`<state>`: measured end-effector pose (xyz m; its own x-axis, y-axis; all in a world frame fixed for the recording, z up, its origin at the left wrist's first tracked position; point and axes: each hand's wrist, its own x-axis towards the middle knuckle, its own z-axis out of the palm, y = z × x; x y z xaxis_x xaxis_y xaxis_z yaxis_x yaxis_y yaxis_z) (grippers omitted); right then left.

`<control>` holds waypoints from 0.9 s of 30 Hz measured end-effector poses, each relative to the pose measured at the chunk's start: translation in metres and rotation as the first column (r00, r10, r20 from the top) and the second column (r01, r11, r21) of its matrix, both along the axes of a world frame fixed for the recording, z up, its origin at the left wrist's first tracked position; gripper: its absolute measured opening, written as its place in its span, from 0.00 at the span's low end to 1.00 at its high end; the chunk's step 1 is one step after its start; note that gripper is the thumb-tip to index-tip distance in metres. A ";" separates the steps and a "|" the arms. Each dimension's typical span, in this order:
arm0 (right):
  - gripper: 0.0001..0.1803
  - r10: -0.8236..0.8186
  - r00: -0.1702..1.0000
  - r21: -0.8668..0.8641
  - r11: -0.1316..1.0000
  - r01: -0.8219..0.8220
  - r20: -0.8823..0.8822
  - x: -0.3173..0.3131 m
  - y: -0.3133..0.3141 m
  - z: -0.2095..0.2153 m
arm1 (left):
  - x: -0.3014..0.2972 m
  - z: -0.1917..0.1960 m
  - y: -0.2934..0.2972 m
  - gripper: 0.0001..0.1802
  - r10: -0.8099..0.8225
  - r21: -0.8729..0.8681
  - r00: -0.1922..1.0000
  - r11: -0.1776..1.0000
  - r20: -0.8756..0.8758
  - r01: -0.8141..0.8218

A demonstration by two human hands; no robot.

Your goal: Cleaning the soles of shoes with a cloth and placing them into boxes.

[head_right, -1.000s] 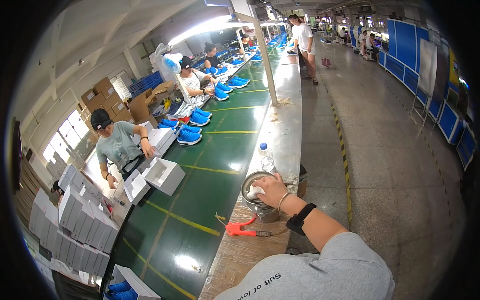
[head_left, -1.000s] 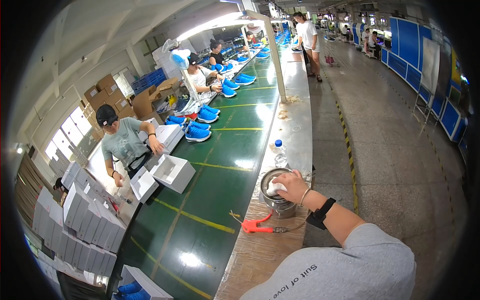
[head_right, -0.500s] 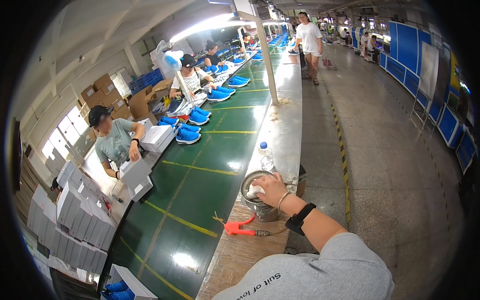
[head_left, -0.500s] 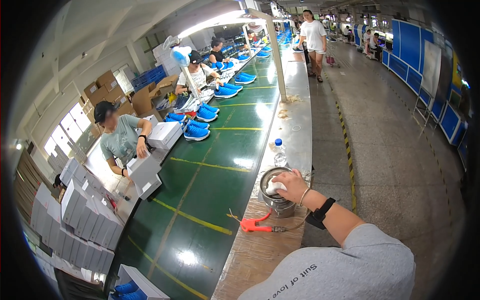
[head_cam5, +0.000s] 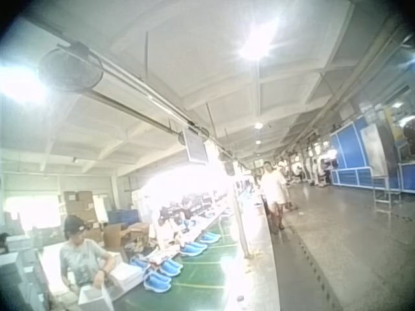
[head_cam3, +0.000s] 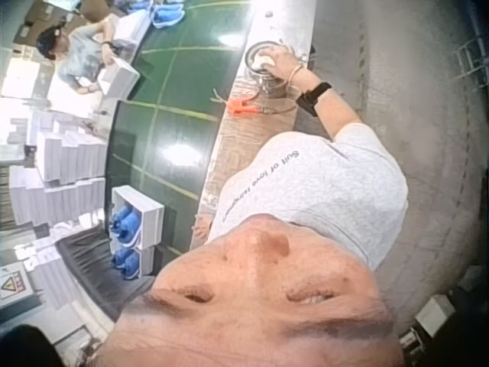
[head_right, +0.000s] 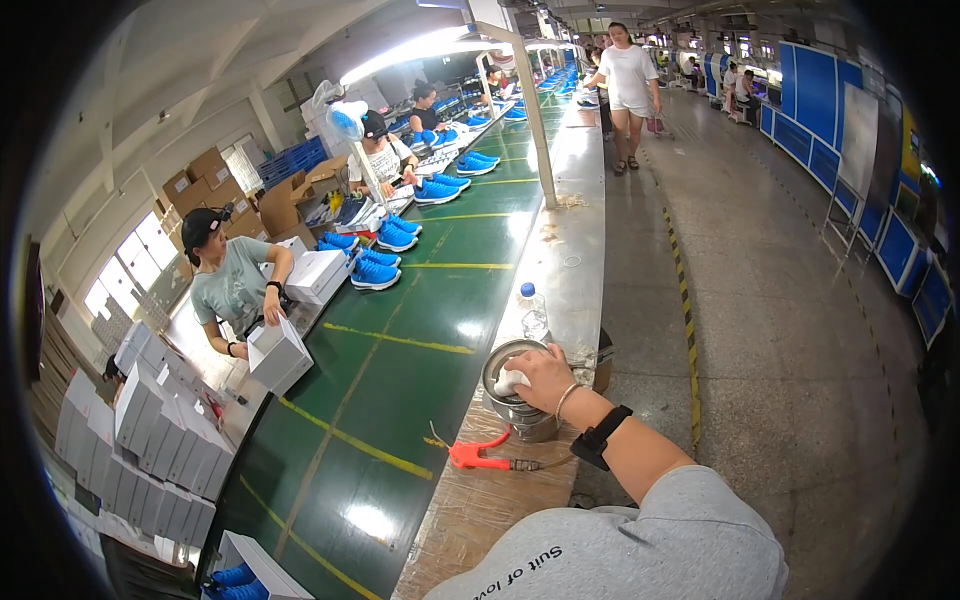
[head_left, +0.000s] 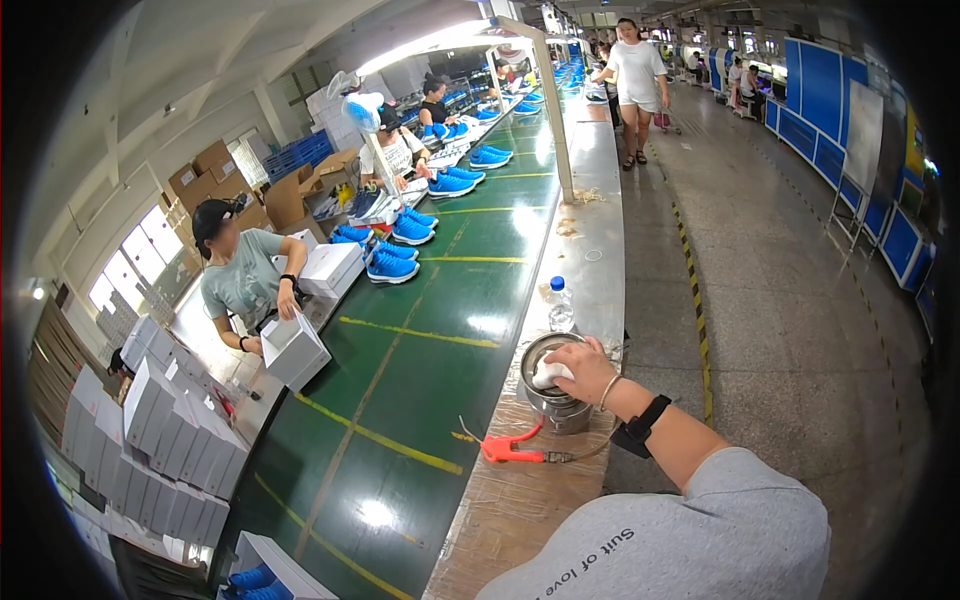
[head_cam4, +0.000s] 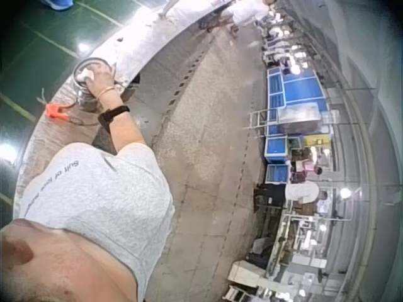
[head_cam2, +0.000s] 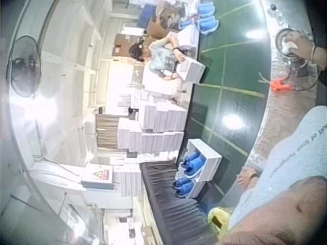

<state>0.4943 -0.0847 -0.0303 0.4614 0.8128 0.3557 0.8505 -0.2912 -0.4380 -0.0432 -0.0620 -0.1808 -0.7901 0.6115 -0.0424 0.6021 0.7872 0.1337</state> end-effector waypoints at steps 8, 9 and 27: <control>0.17 0.020 1.000 -0.011 1.000 -0.020 0.007 -0.004 0.009 -0.007 | -0.003 -0.008 -0.004 0.42 0.027 -0.012 1.000 1.000 0.010 -0.027; 0.17 0.016 1.000 -0.006 1.000 -0.016 0.002 -0.002 0.007 -0.003 | -0.003 -0.004 -0.004 0.42 0.022 -0.004 1.000 1.000 0.001 -0.022; 0.17 0.026 1.000 0.005 1.000 -0.026 0.010 0.002 0.006 0.002 | -0.004 -0.010 -0.004 0.42 0.024 0.027 0.999 0.999 -0.022 -0.023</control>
